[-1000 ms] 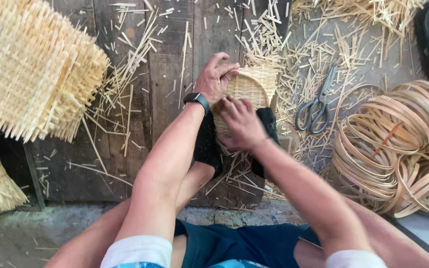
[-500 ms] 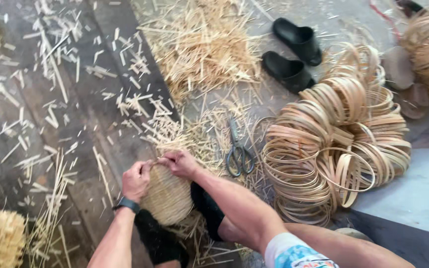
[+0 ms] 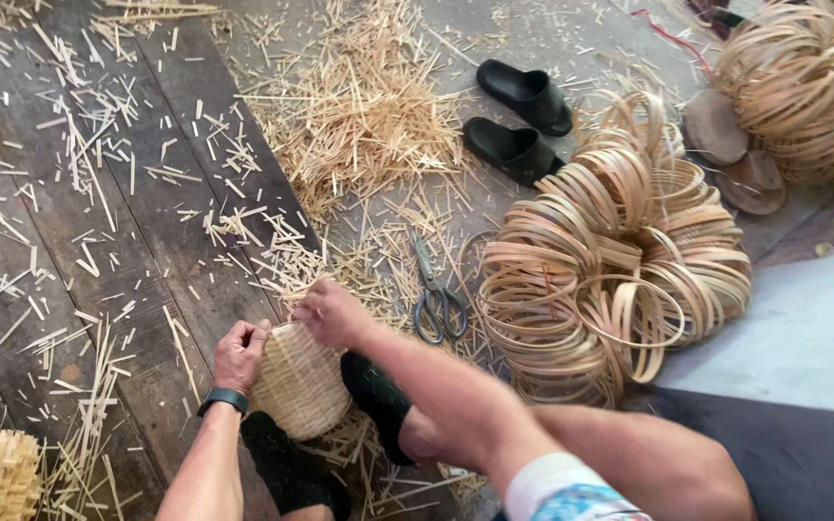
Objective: The person sits on the floor and repeatedly assembles small round bamboo bowls by placing a woven mat over a wooden mold, trimming the edges with shears, and removing the mold. The person handles bamboo mats, wooden molds, and shears throughout the process.
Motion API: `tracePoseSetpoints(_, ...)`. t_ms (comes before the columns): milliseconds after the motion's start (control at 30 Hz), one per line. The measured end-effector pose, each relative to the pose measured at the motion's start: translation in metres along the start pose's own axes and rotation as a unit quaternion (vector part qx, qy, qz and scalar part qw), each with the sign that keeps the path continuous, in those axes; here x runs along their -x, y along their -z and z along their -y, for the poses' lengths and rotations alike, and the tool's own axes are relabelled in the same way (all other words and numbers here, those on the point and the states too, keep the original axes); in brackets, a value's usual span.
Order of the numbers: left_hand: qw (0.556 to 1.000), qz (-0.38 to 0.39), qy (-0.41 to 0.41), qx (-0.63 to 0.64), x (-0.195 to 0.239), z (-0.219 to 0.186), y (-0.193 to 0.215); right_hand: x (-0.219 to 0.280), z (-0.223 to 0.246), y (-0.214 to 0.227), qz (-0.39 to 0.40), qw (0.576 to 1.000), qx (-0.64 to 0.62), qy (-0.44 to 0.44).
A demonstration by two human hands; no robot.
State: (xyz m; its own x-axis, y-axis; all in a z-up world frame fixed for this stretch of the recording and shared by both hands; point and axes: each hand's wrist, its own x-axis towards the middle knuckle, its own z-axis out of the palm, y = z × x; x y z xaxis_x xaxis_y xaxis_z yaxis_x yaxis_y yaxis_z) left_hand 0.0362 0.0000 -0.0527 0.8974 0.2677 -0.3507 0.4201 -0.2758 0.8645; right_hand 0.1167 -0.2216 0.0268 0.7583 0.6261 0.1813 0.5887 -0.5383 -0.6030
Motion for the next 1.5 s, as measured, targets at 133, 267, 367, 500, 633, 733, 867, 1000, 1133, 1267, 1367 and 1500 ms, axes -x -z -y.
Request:
tracePoseSetpoints(133,0.996,0.068,-0.055,-0.025,0.023,-0.068,0.014,-0.002,-0.013,0.122,0.289,0.939,0.124,-0.139)
tracePoseSetpoints(267,0.975,0.032,-0.18,-0.128,0.062,-0.119,0.028,0.044,-0.003,0.251,0.3,0.91,0.275,-0.076)
tracePoseSetpoints(367,0.94,0.023,-0.245,-0.238,0.098,-0.126,0.01,0.085,-0.003,0.28,0.272,0.915,0.227,-0.193)
tracePoseSetpoints(500,0.824,0.003,-0.403,-0.399,0.152,-0.104,-0.028,0.128,-0.058,0.218,0.252,0.917,0.088,-0.297)
tracePoseSetpoints(633,0.806,-0.04,-0.362,-0.467,0.191,-0.077,-0.047,0.168,-0.119,0.107,0.091,0.947,0.077,-0.297)
tracePoseSetpoints(733,0.887,-0.007,-0.138,-0.44,0.176,-0.074,-0.053,0.182,-0.141,0.057,0.069,0.918,0.13,-0.369)
tracePoseSetpoints(867,0.899,-0.174,-0.159,-0.368,0.135,-0.075,-0.075,0.176,-0.147,0.046,0.048,0.903,0.14,-0.404)
tracePoseSetpoints(1000,0.877,-0.223,-0.159,-0.394,0.119,-0.075,-0.085,0.169,-0.142,0.056,0.061,0.902,0.142,-0.403)
tracePoseSetpoints(1133,0.881,-0.231,-0.194,-0.365,0.123,-0.08,-0.074,0.183,-0.139,0.037,0.049,0.899,0.16,-0.405)
tracePoseSetpoints(1267,0.854,-0.255,-0.285,-0.353,0.119,-0.086,-0.072,0.198,-0.165,0.017,0.017,0.885,0.051,-0.463)
tracePoseSetpoints(1367,0.896,-0.172,-0.195,-0.36,0.11,-0.09,-0.068,0.197,-0.185,0.027,0.025,0.84,-0.073,-0.537)
tracePoseSetpoints(1500,0.874,-0.023,-0.269,-0.403,0.104,-0.092,-0.046,0.199,-0.17,0.062,0.134,0.878,-0.104,-0.448)
